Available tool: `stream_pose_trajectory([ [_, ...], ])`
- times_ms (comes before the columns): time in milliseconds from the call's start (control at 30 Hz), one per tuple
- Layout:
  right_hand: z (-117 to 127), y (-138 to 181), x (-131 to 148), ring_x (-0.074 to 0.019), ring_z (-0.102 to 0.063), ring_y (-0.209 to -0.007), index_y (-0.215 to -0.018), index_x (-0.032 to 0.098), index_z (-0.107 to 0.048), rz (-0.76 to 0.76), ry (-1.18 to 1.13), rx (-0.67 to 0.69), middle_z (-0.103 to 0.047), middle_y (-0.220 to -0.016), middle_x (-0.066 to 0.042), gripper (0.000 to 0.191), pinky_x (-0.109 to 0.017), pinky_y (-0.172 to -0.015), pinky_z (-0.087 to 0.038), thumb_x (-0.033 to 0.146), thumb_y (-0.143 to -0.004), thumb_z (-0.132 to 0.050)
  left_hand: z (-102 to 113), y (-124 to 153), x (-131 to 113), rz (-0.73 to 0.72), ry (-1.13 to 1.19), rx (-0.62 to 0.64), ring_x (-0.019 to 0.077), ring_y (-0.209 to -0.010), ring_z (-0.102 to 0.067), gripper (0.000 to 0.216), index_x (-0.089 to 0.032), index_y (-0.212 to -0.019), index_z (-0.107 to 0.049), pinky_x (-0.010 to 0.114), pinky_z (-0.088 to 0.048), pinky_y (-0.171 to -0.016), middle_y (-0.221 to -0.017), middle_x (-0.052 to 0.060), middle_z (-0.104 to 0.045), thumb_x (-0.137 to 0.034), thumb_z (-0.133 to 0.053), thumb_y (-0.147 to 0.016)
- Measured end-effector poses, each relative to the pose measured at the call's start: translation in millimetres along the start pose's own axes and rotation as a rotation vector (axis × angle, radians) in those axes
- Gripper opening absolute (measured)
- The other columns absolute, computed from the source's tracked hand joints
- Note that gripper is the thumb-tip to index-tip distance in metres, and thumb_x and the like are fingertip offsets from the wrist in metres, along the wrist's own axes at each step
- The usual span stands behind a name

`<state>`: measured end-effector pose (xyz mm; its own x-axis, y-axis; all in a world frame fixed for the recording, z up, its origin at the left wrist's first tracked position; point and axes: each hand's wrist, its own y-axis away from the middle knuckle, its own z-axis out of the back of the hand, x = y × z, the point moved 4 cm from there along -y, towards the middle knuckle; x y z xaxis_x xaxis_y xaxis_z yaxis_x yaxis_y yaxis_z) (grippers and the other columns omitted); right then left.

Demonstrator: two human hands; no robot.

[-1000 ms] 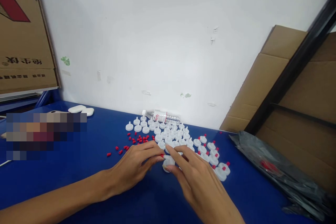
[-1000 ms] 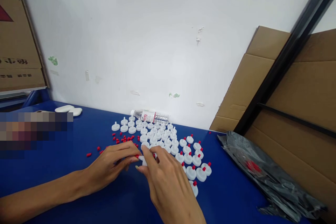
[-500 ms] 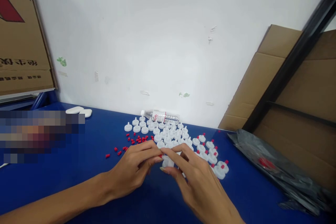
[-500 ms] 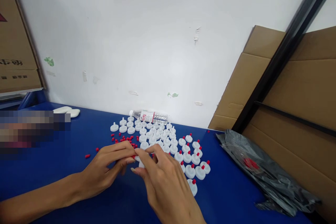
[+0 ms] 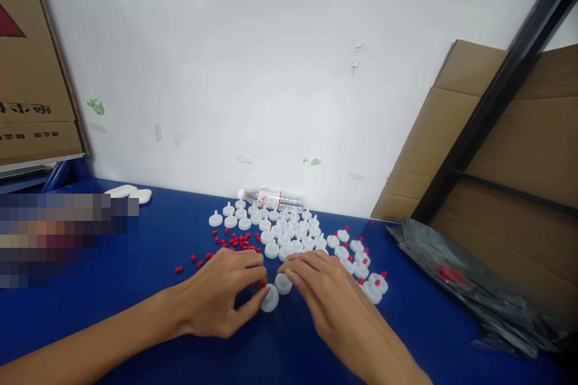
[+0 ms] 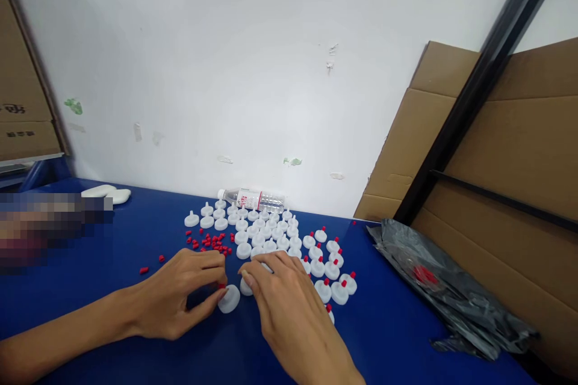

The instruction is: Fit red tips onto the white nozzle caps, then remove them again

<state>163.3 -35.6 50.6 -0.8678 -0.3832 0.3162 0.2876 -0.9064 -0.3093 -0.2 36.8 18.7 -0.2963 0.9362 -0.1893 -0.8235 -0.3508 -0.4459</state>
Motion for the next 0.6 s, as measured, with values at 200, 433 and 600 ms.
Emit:
stream_pose_trajectory([
  [200,-17.9,2.5,-4.2,-0.0268,-0.054,-0.127,-0.114,0.025,-0.067,0.023,0.073,-0.011,-0.069,-0.121,-0.004,0.027,-0.051,-0.109,-0.043,0.023,-0.101,-0.044,1.9,-4.2,7.5,0.110,0.021,-0.035,0.0170,-0.079,-0.058,0.014,-0.020,-0.092,-0.063,0.028,-0.040,-0.065,-0.088,0.003,-0.063,-0.028,-0.051,-0.095],
  [433,-13.3,-0.1,-2.0,-0.0254,-0.060,-0.120,-0.113,0.024,-0.067,0.043,0.070,-0.070,-0.072,-0.115,-0.004,0.025,-0.050,-0.107,-0.045,0.022,-0.100,-0.047,0.9,-3.4,40.6,0.269,-0.206,-0.144,0.0266,-0.105,-0.051,0.023,-0.023,-0.114,-0.067,0.033,-0.049,-0.075,-0.109,0.009,-0.060,-0.026,-0.052,-0.096],
  [600,-5.6,-1.4,-4.9,-0.0245,-0.066,-0.104,-0.119,0.030,-0.060,-0.087,0.041,-0.151,-0.067,-0.114,-0.003,0.024,-0.045,-0.092,-0.054,0.036,-0.096,-0.056,-11.3,0.3,49.1,0.213,-0.214,-0.070,0.0279,-0.108,-0.048,0.024,-0.022,-0.115,-0.069,0.041,-0.048,-0.089,-0.116,0.011,-0.054,-0.025,-0.054,-0.096],
])
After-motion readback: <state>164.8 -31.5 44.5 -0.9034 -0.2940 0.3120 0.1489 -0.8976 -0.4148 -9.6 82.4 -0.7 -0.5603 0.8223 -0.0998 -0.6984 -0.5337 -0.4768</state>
